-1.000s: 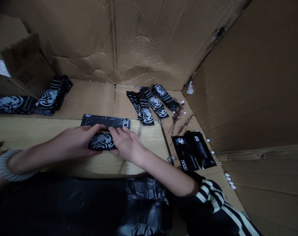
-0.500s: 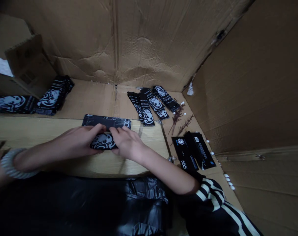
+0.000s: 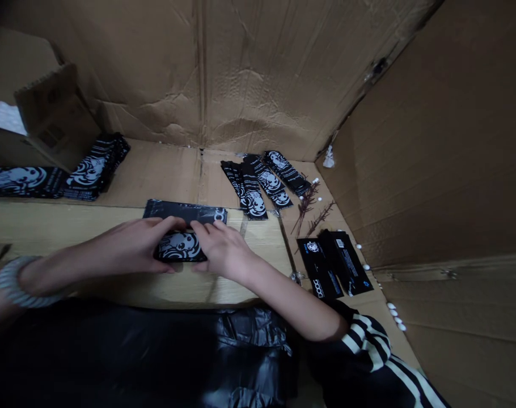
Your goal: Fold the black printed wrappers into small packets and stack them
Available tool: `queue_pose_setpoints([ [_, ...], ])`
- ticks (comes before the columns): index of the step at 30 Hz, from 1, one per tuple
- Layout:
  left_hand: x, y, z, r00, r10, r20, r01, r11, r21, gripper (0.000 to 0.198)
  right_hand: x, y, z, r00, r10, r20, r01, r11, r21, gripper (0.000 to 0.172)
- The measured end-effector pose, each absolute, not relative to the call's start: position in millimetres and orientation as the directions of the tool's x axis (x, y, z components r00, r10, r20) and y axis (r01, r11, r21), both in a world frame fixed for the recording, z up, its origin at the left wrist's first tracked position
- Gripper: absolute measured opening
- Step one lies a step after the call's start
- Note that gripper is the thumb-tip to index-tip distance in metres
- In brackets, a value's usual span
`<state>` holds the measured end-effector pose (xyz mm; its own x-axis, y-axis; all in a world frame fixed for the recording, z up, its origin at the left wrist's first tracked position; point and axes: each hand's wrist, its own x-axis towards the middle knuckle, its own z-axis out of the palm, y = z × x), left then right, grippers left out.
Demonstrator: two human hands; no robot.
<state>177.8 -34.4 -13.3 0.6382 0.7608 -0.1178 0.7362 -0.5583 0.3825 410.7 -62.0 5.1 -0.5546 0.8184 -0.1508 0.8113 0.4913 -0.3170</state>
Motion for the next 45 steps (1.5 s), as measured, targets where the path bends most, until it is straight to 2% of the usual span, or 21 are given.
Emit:
queue_pose_setpoints([
  [3, 170.9, -41.3, -8.5, 0.670, 0.743, -0.010, 0.682, -0.610, 0.404, 0.074, 418.0, -70.1, 2.1, -0.615, 0.787, -0.044, 0.761, 0.579, -0.292, 0.090],
  [6, 160.6, -46.6, -9.3, 0.739, 0.653, 0.165, 0.558, -0.731, 0.393, 0.047, 426.3, -78.2, -0.7, -0.662, 0.747, 0.071, 0.716, 0.657, -0.236, 0.073],
  [9, 149.6, -48.0, -17.8, 0.821, 0.502, 0.271, 0.408, -0.849, 0.335, 0.045, 433.3, -82.9, -5.3, -0.755, 0.651, 0.080, 0.632, 0.755, -0.174, 0.059],
  [13, 138.4, -44.4, -34.3, 0.894, 0.396, 0.207, 0.322, -0.892, 0.316, 0.061, 438.8, -81.7, -15.1, -0.839, 0.544, -0.006, 0.540, 0.831, -0.133, 0.058],
  [19, 130.5, -34.1, -49.4, 0.945, 0.324, 0.044, 0.291, -0.896, 0.336, 0.069, 443.2, -73.4, -30.7, -0.865, 0.498, -0.057, 0.501, 0.851, -0.157, 0.064],
  [24, 127.9, -30.5, -52.4, 0.946, 0.324, 0.015, 0.295, -0.880, 0.373, 0.073, 445.4, -70.8, -37.4, -0.869, 0.494, -0.041, 0.491, 0.846, -0.207, 0.064],
  [28, 128.8, -31.8, -51.0, 0.936, 0.349, 0.044, 0.300, -0.858, 0.417, 0.076, 444.6, -73.6, -38.5, -0.842, 0.540, -0.019, 0.527, 0.813, -0.247, 0.062],
  [32, 133.4, -32.5, -39.9, 0.926, 0.377, 0.001, 0.337, -0.830, 0.445, 0.078, 444.0, -75.7, -32.5, -0.827, 0.562, -0.023, 0.540, 0.782, -0.310, 0.059],
  [35, 142.9, -32.5, -29.7, 0.913, 0.406, 0.044, 0.340, -0.816, 0.468, 0.061, 445.3, -70.7, -26.6, -0.772, 0.629, 0.087, 0.533, 0.717, -0.450, 0.045],
  [38, 159.4, -34.0, -24.1, 0.860, 0.496, 0.116, 0.400, -0.799, 0.450, 0.039, 446.7, -57.1, -22.8, -0.471, 0.859, 0.201, 0.668, 0.497, -0.554, 0.034],
  [41, 180.4, -36.6, -20.2, 0.761, 0.640, 0.109, 0.550, -0.724, 0.415, 0.041, 445.2, -39.1, -19.9, -0.162, 0.980, 0.118, 0.834, 0.200, -0.514, 0.028],
  [45, 205.1, -38.4, -12.9, 0.667, 0.745, 0.003, 0.689, -0.619, 0.377, 0.056, 439.0, -21.9, -17.9, -0.075, 0.997, -0.008, 0.903, 0.064, -0.425, 0.041],
])
